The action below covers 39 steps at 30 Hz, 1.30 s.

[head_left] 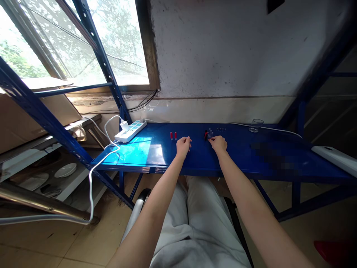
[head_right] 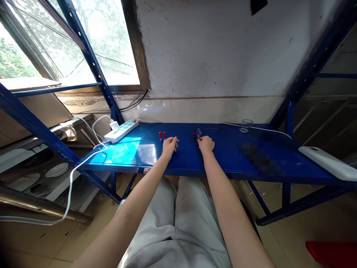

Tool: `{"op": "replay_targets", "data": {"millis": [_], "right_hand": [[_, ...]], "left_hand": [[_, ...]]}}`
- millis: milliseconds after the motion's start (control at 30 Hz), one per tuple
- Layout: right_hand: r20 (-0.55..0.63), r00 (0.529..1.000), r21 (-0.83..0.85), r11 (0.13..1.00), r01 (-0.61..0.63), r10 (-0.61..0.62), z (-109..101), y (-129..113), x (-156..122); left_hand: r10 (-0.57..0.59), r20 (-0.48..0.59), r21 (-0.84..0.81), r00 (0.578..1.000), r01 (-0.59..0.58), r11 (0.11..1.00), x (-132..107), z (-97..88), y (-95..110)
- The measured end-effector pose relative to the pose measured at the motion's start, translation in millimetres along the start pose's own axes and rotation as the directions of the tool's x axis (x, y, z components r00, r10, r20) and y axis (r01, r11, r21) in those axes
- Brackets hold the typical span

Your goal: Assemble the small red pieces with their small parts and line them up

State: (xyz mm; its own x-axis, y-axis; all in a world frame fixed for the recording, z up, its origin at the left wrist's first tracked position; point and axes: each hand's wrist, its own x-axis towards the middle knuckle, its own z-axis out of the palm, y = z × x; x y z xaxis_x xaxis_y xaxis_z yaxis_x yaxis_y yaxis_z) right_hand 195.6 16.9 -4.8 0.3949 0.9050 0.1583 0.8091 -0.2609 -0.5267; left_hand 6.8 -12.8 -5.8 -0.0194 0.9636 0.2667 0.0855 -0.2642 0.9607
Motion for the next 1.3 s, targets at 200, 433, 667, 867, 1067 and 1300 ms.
{"op": "replay_targets", "data": {"millis": [200, 433, 667, 867, 1067, 1300], "right_hand": [[-0.027, 0.999, 0.011, 1.000, 0.022, -0.022, 3, 2, 2], [-0.004, 1.000, -0.041, 0.999, 0.015, -0.015, 1, 0, -8], [-0.150, 0.988, 0.050, 0.998, 0.043, -0.035, -8, -5, -26], [-0.222, 0.952, 0.150, 0.957, 0.249, -0.213, -10, -13, -37], [-0.217, 0.883, 0.211, 0.863, 0.460, -0.417, -7, -14, -41], [-0.159, 0.873, 0.212, 0.848, 0.486, -0.461, -7, -15, -43]], "left_hand": [[0.005, -0.003, 0.000, 1.000, -0.005, 1.000, -1, -0.4, 1], [0.076, 0.032, 0.141, 0.997, -0.079, 0.987, -2, 1.7, 1], [0.266, 0.136, 0.492, 0.954, -0.298, 0.818, -8, 7.5, 7], [0.163, 0.135, 0.813, 0.977, -0.204, 0.546, 9, -19.9, 18], [0.036, 0.059, 0.948, 0.998, -0.067, 0.312, 30, -33.8, 18], [0.005, 0.011, 0.952, 1.000, -0.012, 0.307, 41, -29.9, 6]]}}
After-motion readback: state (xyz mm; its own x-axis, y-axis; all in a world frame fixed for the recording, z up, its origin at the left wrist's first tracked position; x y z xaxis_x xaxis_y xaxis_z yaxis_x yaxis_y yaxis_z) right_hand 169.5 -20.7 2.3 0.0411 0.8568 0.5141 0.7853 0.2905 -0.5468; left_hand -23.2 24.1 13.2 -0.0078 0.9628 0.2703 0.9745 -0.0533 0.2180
